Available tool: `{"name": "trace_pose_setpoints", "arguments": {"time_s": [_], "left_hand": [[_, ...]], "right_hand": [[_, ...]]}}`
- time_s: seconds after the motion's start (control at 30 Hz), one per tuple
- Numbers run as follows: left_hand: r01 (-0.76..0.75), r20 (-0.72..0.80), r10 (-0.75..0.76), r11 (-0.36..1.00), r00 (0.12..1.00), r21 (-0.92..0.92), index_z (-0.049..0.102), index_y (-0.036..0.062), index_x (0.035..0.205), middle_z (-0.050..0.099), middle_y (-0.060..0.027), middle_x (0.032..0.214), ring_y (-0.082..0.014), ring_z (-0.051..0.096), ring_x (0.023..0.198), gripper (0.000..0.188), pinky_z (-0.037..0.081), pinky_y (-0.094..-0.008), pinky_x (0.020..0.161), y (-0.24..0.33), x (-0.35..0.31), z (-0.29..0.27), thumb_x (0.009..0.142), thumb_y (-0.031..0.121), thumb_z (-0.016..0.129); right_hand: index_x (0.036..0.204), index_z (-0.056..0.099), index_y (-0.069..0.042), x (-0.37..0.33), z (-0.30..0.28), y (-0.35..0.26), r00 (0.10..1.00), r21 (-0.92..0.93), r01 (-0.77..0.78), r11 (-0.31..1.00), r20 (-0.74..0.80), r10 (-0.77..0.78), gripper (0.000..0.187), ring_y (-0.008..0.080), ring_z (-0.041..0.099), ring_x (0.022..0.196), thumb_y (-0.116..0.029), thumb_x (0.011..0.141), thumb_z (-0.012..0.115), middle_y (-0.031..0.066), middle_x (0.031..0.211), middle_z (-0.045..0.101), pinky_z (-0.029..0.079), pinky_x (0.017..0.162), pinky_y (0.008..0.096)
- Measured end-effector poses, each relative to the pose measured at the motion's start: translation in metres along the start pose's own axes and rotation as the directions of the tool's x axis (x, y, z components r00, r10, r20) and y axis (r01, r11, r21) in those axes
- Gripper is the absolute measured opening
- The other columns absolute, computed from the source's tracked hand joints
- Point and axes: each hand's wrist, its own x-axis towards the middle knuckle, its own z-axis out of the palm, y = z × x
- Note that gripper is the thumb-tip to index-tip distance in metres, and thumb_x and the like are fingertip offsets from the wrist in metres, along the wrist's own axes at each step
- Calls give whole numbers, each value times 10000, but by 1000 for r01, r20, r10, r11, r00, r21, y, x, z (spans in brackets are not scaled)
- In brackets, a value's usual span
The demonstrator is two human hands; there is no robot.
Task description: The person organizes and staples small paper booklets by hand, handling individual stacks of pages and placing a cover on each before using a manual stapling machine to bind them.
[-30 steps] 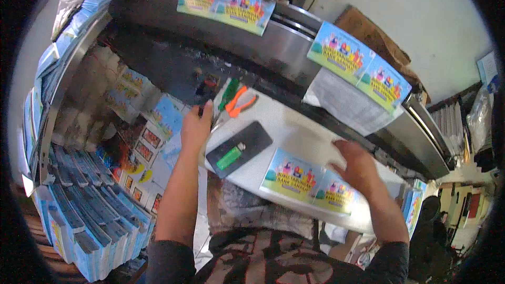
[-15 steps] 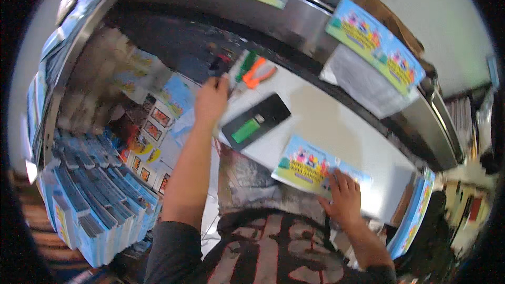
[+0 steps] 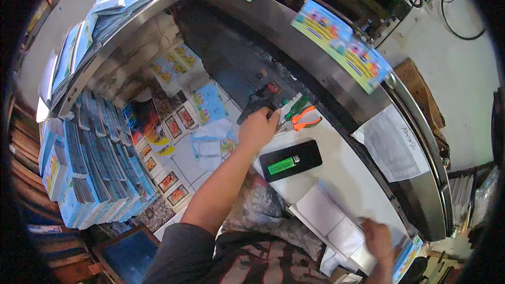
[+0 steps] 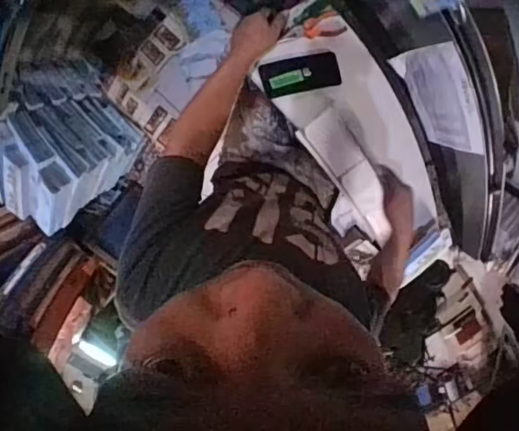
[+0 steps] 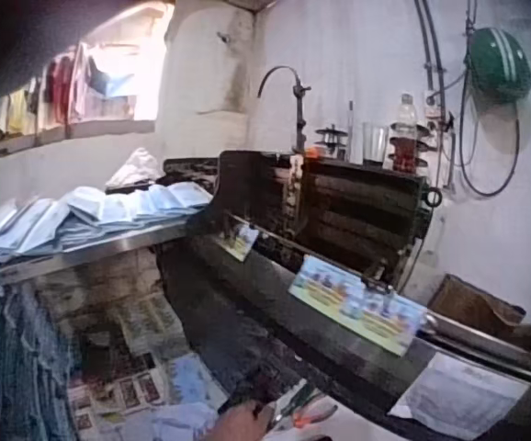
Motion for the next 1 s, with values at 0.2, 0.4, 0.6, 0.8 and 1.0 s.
{"name": "trace_pose_setpoints", "arguments": {"time_s": [0.2, 0.4, 0.6, 0.8, 1.0], "left_hand": [[20, 55, -19, 999, 998, -26, 665, 1, 996, 668, -289, 911, -448, 650, 908, 560, 501, -503, 792, 1, 1, -4, 938, 532, 495], [-26, -12, 26, 999, 1000, -41, 664, -6, 997, 668, -292, 913, -452, 648, 911, 563, 501, -506, 805, -4, 5, 3, 937, 528, 496], [0, 6, 0, 1000, 1000, -29, 661, 3, 979, 667, -293, 916, -454, 647, 918, 559, 501, -515, 808, -4, 5, 0, 932, 536, 496], [20, 27, -19, 999, 999, -30, 664, 18, 995, 670, -287, 924, -449, 650, 921, 567, 502, -517, 809, 3, 2, -4, 929, 553, 489], [20, -8, -20, 1000, 1000, -21, 664, 26, 1009, 674, -281, 923, -448, 650, 919, 564, 505, -513, 805, -4, 4, 1, 933, 554, 482]], "right_hand": [[1322, 554, 24, 47, -181, 41, 661, -192, -127, 973, -748, -61, 379, 321, 582, 1203, -94, 985, 428, 223, 1297, 595, 450, 1003, 383], [1371, 537, -79, 155, -220, 20, 150, -586, -190, 788, -810, -567, 401, 268, 524, 1267, -25, 985, 441, 105, 1375, 562, 390, 1076, 354], [1293, 595, -76, 207, -83, 36, 499, -630, -162, 760, -716, -488, 552, 312, 555, 1241, 100, 773, 535, 129, 1325, 593, 445, 1042, 434], [1177, 627, -37, 178, -38, 60, 665, -536, -9, 844, -634, -396, 392, 359, 617, 1078, 36, 795, 585, 174, 1146, 656, 482, 944, 464], [1200, 606, -36, 175, 6, 34, 788, -325, 106, 940, -548, -279, 348, 386, 620, 1013, -155, 874, 627, 208, 1110, 650, 483, 898, 462]]}}
